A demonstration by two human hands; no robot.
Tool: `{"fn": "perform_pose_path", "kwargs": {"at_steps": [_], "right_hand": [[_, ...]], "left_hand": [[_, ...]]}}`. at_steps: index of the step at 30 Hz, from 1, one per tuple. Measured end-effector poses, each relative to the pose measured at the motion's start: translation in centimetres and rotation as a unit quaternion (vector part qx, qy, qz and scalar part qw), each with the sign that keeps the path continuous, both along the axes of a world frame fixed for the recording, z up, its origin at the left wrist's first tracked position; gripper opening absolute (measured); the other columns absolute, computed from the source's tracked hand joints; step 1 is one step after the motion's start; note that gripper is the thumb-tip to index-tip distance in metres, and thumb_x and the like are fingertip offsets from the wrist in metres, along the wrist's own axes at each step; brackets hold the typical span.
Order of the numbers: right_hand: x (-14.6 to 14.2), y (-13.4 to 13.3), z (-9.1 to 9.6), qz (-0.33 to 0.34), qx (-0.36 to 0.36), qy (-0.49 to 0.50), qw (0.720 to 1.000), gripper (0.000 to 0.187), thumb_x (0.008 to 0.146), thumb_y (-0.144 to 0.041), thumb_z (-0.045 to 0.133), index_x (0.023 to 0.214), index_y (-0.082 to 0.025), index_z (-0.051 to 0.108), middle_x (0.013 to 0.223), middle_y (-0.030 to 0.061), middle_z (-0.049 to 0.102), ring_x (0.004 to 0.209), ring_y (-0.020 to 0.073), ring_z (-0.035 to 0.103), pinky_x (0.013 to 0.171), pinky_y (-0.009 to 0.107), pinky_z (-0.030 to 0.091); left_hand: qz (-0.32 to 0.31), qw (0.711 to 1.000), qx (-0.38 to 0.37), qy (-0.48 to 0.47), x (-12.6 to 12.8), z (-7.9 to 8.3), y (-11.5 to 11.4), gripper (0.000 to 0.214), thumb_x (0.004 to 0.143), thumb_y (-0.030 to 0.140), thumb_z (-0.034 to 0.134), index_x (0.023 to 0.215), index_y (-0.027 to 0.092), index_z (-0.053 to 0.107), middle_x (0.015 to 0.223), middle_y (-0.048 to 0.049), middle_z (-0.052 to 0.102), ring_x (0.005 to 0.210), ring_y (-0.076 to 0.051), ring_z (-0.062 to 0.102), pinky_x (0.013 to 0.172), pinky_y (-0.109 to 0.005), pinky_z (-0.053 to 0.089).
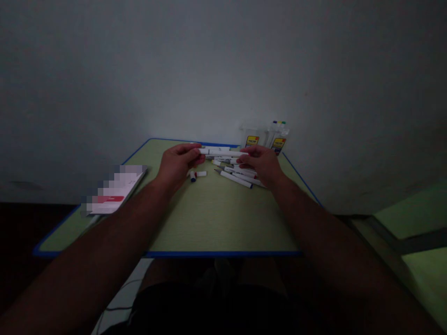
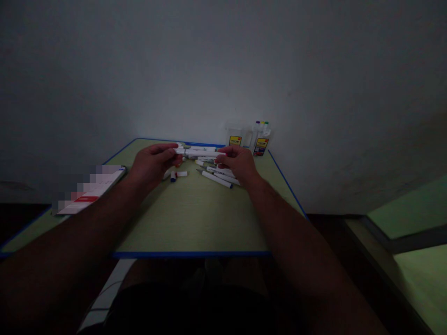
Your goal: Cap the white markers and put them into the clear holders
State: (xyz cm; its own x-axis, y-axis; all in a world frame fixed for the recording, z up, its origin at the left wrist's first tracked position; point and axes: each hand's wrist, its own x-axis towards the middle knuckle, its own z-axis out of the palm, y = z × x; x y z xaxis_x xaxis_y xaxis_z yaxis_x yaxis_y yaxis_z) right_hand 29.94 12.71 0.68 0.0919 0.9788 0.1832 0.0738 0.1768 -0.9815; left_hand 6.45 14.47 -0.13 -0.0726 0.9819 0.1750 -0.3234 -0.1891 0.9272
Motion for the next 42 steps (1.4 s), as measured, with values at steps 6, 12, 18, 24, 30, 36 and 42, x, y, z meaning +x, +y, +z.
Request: {"fn": "perform_pose_path", "kwargs": {"at_steps": [6,12,18,24,30,36,42], "right_hand": [[0.0,0.03,-0.04,0.001,0.001,-0.016,1.0,0.018,0.076,-0.016,0.08,0.092,-0.016,0.071,0.082,0.0044,0.076,0.071,0.0155,0.074,0.068,0.03,0.064],[0.03,0.16,-0.12,-0.001,0.014,-0.006,1.0,0.015,0.076,-0.015,0.08,0.089,-0.015,0.071,0.078,0.0056,0.076,0.069,0.0172,0.074,0.071,0.034,0.065],[0.14,0.21,0.07,-0.007,0.021,-0.017,1.0,0.015,0.075,-0.013,0.08,0.086,-0.015,0.072,0.073,0.0049,0.074,0.064,0.018,0.074,0.068,0.034,0.067],[0.06,-0.02,0.31,-0.003,0.021,-0.041,0.999,0.012,0.073,-0.012,0.079,0.082,-0.015,0.071,0.071,0.0049,0.074,0.065,0.0189,0.076,0.066,0.031,0.067],[0.14,-0.02,0.37,-0.003,0.03,-0.039,0.999,0.014,0.07,-0.016,0.082,0.078,-0.015,0.069,0.068,0.0033,0.074,0.061,0.0169,0.074,0.06,0.027,0.066],[0.01,0.0,0.22,-0.003,0.029,-0.049,0.998,0.019,0.07,-0.023,0.083,0.08,-0.015,0.07,0.072,0.0059,0.075,0.065,0.019,0.076,0.064,0.029,0.067],[0.01,0.09,0.28,-0.003,0.042,-0.038,0.998,0.019,0.071,-0.023,0.084,0.081,-0.016,0.07,0.073,0.0057,0.074,0.067,0.0194,0.076,0.067,0.032,0.067]], "left_hand": [[0.002,1.0,-0.016,-0.027,-0.05,0.33,-0.01,0.009,0.076,0.008,0.075,0.084,0.01,0.07,0.079,-0.0073,0.072,0.068,-0.014,0.07,0.069,-0.027,0.059],[-0.004,1.0,-0.027,-0.016,-0.31,0.37,0.13,0.011,0.074,0.005,0.076,0.074,0.012,0.067,0.072,-0.0038,0.069,0.06,-0.011,0.064,0.062,-0.023,0.057],[-0.016,0.999,-0.031,0.003,-0.4,0.29,0.19,0.016,0.07,0.001,0.076,0.069,0.012,0.065,0.068,-0.0039,0.069,0.06,-0.013,0.066,0.062,-0.025,0.059],[-0.009,0.999,-0.049,0.009,-0.25,0.5,0.24,0.019,0.069,-0.003,0.072,0.065,0.012,0.063,0.068,-0.0043,0.069,0.058,-0.012,0.066,0.062,-0.024,0.059],[-0.006,0.997,-0.071,0.015,0.06,0.28,0.0,0.019,0.072,-0.005,0.071,0.066,0.012,0.064,0.065,-0.0033,0.067,0.056,-0.012,0.065,0.06,-0.023,0.057],[-0.004,0.997,-0.081,0.013,0.06,0.18,-0.1,0.02,0.073,-0.006,0.071,0.067,0.012,0.064,0.068,-0.0047,0.067,0.059,-0.012,0.065,0.063,-0.025,0.058],[-0.014,0.999,-0.052,-0.001,-0.03,0.39,-0.24,0.017,0.072,-0.003,0.073,0.068,0.011,0.065,0.07,-0.005,0.069,0.058,-0.012,0.066,0.063,-0.025,0.058]]}}
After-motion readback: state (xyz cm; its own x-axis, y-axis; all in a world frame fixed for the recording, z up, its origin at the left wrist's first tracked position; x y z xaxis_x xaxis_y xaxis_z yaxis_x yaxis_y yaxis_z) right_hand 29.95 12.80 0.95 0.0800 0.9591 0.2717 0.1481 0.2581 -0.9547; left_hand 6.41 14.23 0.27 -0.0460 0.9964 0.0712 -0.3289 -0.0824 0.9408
